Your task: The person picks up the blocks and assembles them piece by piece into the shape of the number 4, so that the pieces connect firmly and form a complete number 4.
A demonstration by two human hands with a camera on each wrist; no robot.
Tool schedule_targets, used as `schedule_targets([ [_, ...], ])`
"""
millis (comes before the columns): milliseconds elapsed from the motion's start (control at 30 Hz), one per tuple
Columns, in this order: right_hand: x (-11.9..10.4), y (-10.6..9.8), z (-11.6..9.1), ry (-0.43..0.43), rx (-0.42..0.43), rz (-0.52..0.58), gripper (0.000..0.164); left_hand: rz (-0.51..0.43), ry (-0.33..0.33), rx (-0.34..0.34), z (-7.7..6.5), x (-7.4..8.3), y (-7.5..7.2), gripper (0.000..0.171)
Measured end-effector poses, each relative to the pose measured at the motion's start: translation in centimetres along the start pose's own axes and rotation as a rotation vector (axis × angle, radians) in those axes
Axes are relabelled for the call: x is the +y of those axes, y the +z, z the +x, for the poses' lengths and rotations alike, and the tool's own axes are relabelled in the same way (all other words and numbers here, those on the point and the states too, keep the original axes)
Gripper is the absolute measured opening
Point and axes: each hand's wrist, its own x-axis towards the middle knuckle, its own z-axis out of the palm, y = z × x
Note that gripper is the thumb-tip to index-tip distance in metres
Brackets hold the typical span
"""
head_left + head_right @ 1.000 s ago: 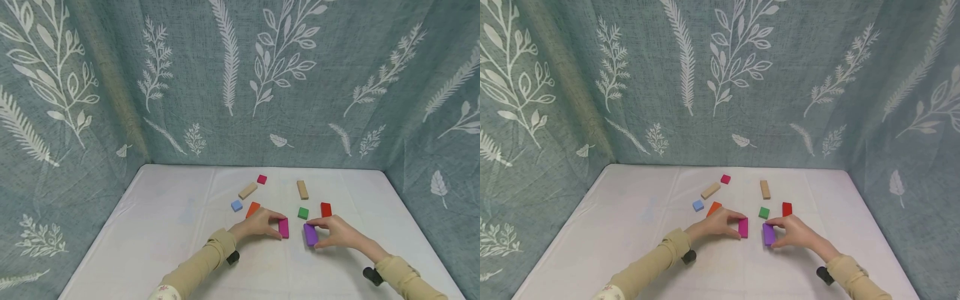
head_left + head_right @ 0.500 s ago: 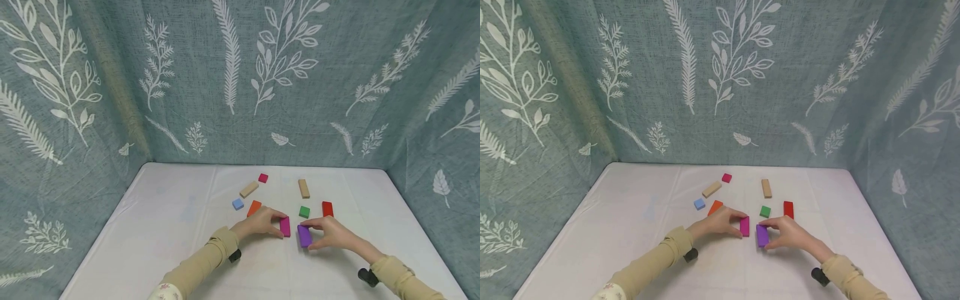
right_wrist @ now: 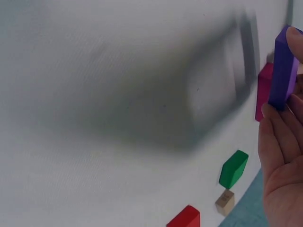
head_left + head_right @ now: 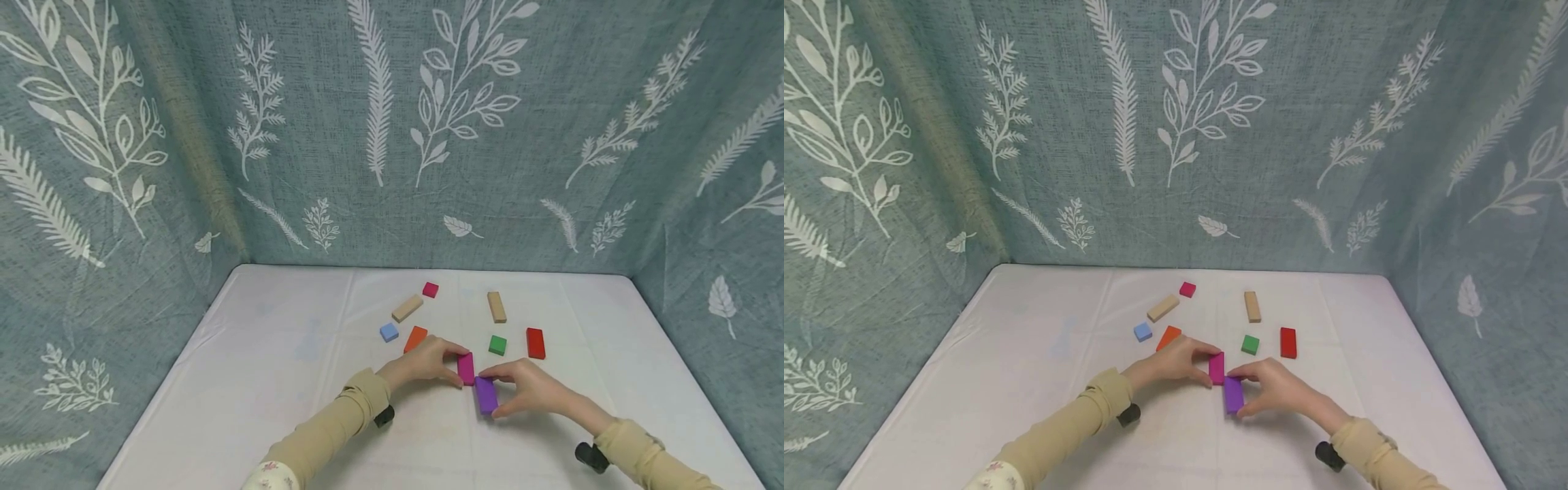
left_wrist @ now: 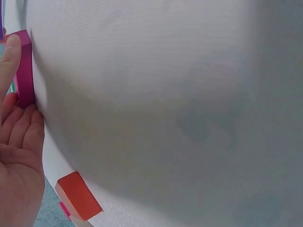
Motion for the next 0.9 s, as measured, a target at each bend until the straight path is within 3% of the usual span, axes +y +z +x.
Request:
schedule_targets([
  [433, -0.5, 1.3, 0.3, 0.009, 0.007, -0.007, 0.063, -0.006, 0.040, -0.006, 0.2, -0.7, 0.2, 0.054],
  [900, -0.7, 2.8, -0.1, 0.001, 0.121, -0.066, 0.062, -0.023, 0.030, -0.002, -0.2, -0.4, 0.2, 0.053],
])
